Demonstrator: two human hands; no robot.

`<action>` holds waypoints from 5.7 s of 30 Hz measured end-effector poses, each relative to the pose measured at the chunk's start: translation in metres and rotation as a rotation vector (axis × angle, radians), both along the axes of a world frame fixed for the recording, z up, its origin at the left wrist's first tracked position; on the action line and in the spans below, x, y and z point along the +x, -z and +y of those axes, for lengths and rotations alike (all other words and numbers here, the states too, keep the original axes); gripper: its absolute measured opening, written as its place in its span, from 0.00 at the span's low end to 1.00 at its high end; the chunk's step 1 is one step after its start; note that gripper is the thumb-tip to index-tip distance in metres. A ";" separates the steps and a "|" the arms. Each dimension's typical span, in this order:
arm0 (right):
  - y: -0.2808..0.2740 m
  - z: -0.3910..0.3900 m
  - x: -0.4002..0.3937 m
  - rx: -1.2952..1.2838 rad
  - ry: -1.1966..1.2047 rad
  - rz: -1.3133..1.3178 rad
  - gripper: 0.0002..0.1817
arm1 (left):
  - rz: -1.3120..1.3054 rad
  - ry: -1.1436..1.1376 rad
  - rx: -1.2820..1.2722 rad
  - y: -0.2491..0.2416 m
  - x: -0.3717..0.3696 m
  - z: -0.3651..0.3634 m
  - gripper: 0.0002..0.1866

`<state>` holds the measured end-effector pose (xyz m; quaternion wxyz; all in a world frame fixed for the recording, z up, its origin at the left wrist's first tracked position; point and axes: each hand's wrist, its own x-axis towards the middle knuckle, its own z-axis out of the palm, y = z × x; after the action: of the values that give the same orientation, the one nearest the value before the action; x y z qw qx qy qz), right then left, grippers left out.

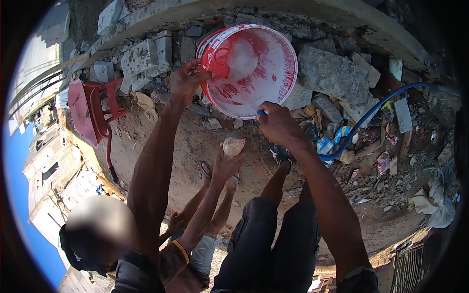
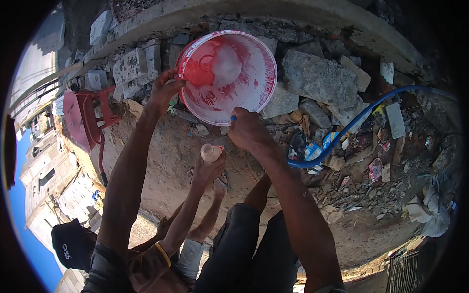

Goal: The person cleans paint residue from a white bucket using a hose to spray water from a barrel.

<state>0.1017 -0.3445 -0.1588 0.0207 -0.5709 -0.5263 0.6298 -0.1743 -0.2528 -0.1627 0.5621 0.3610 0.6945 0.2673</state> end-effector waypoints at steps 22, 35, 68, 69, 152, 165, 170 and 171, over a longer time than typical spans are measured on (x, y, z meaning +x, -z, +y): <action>-0.009 -0.031 -0.052 0.004 -0.201 0.145 0.16 | -0.030 -0.014 0.029 0.005 0.001 0.008 0.33; -0.028 -0.004 -0.070 -0.031 -0.221 0.073 0.18 | -0.005 -0.003 0.034 0.002 -0.001 0.006 0.36; 0.000 0.015 -0.090 0.023 -0.536 0.006 0.24 | 0.021 0.001 0.026 0.003 0.003 0.011 0.34; 0.008 0.010 -0.080 0.070 -0.442 0.003 0.24 | 0.018 -0.002 0.029 0.004 0.002 0.010 0.34; 0.077 0.001 -0.052 -0.251 -0.005 0.290 0.24 | 1.010 0.276 0.152 0.015 0.034 -0.015 0.35; 0.074 0.009 -0.037 -0.107 -0.016 0.358 0.22 | 1.356 0.363 0.307 0.062 -0.035 -0.014 0.38; 0.058 0.012 -0.053 -0.049 0.149 0.361 0.29 | 1.381 0.415 0.455 0.126 -0.113 -0.029 0.40; 0.041 0.021 -0.039 -0.124 0.059 0.395 0.30 | 1.385 0.410 0.473 0.125 -0.110 -0.035 0.40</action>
<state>0.0627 -0.3232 -0.1998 0.1068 -0.4518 -0.4551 0.7598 -0.2841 -0.2876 -0.2875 -0.0560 0.6791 0.7318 0.0116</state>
